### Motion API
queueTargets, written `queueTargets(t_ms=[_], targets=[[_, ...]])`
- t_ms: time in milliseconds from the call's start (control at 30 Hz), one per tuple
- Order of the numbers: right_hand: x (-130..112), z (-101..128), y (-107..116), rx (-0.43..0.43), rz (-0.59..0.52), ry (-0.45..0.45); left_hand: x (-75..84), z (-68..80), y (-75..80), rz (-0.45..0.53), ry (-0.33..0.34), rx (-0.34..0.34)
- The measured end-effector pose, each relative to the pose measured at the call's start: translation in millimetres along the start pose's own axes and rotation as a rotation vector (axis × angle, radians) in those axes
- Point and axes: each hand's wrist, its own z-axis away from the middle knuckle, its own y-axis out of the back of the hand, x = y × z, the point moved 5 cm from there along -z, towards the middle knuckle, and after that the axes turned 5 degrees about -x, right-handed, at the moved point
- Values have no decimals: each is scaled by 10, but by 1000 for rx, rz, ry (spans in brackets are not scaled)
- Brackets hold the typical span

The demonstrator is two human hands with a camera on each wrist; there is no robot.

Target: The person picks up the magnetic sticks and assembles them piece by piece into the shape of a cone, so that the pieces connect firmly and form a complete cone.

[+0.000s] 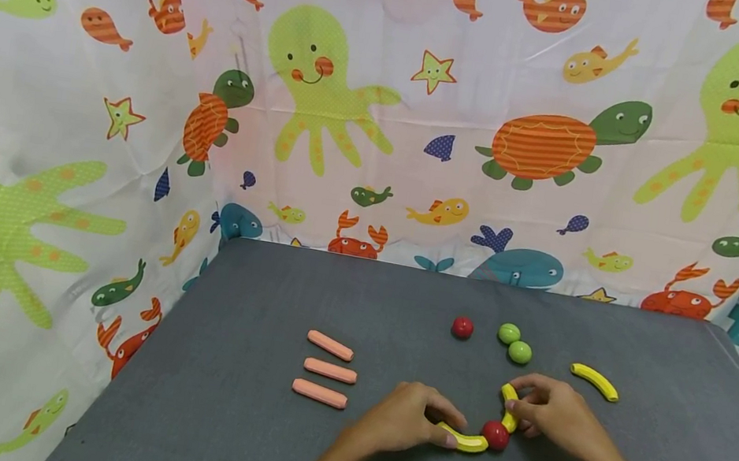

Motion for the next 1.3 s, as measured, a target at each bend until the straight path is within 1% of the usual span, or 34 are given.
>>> queueTargets(t_ms=[100,267,333,467,700,900,1033,1133,1300], targets=[[-3,6,6,2,10,-4,-16,10,41,4,10,13],[-6,-2,-5,-4,47,-15,-42,27,82,20,46,29],[-5,-6,-11,-10,60,-22,-48,29,85,22,56,29],[-9,-9,-27,-12,83,-33,-34,28,63,0,53,20],[-45,-12,-58,27,90,-23,54,28,-44,-40,42,-32],[-96,1,-99,80,113,35,121,18,-173,-61,12,-53],[-125,2,-120,109,157,74,153,22,-259,-64,14,-76],[-145,-2,-137,119,175,102,183,22,-321,-70,16,-100],[-172,-12,-180,111,161,125,257,20,-410,-100,-9,-119]])
